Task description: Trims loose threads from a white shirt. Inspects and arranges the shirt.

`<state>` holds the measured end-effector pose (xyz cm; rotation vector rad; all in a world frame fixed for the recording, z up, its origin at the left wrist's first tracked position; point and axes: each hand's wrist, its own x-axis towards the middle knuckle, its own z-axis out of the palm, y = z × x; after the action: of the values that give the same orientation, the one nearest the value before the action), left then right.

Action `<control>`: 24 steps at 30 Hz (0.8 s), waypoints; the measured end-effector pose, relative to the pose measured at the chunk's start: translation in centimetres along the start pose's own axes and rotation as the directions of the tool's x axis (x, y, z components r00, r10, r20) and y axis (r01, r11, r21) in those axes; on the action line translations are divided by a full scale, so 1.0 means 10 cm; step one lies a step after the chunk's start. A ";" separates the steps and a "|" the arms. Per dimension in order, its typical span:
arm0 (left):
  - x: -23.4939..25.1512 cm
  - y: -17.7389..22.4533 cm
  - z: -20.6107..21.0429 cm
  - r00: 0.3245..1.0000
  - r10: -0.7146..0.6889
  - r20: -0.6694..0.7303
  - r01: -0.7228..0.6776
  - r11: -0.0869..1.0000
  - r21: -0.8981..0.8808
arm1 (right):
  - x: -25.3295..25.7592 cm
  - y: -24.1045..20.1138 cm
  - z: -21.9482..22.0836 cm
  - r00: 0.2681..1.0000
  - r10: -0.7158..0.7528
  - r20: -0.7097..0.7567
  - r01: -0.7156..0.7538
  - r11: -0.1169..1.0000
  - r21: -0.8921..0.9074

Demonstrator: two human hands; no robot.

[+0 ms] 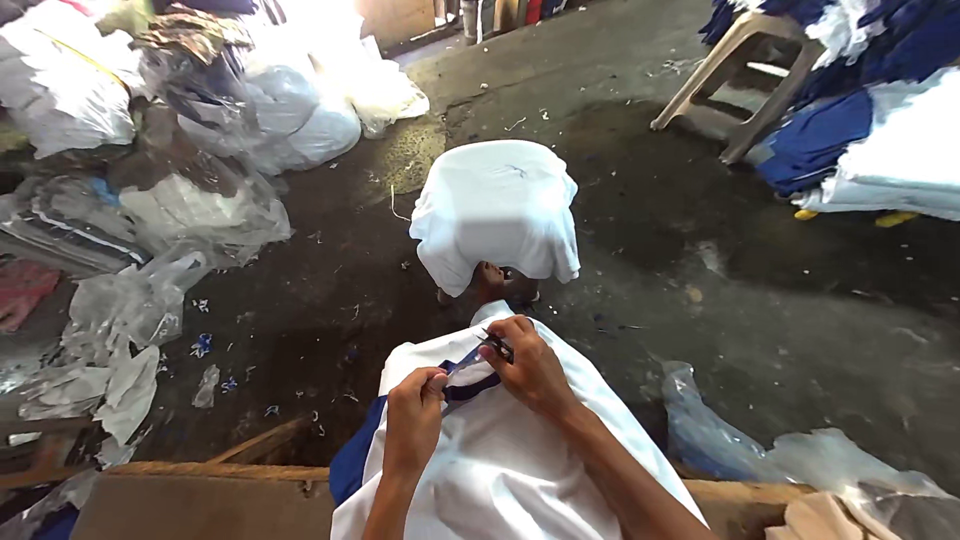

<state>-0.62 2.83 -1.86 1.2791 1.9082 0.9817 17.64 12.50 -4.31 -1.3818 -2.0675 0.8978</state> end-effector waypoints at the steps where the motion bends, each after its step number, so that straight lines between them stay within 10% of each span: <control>1: -0.02 0.03 -0.02 0.999 -0.047 0.016 0.048 0.996 -0.068 | -0.04 -0.02 -0.01 0.998 -0.054 -0.030 0.054 0.999 0.003; 10: -0.11 0.20 0.03 0.997 -0.071 0.000 0.071 0.993 -0.094 | -0.36 -0.26 0.09 0.941 -0.335 -0.043 0.308 0.902 -0.303; 24: -0.17 0.04 -0.12 0.982 0.139 0.129 -0.128 0.988 -0.092 | -0.27 -0.18 0.11 0.968 -0.236 -0.087 0.208 0.945 -0.251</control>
<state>-0.86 1.09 -0.70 1.4030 1.6799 1.0039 16.79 9.21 -3.84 -1.2506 -2.2422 0.4738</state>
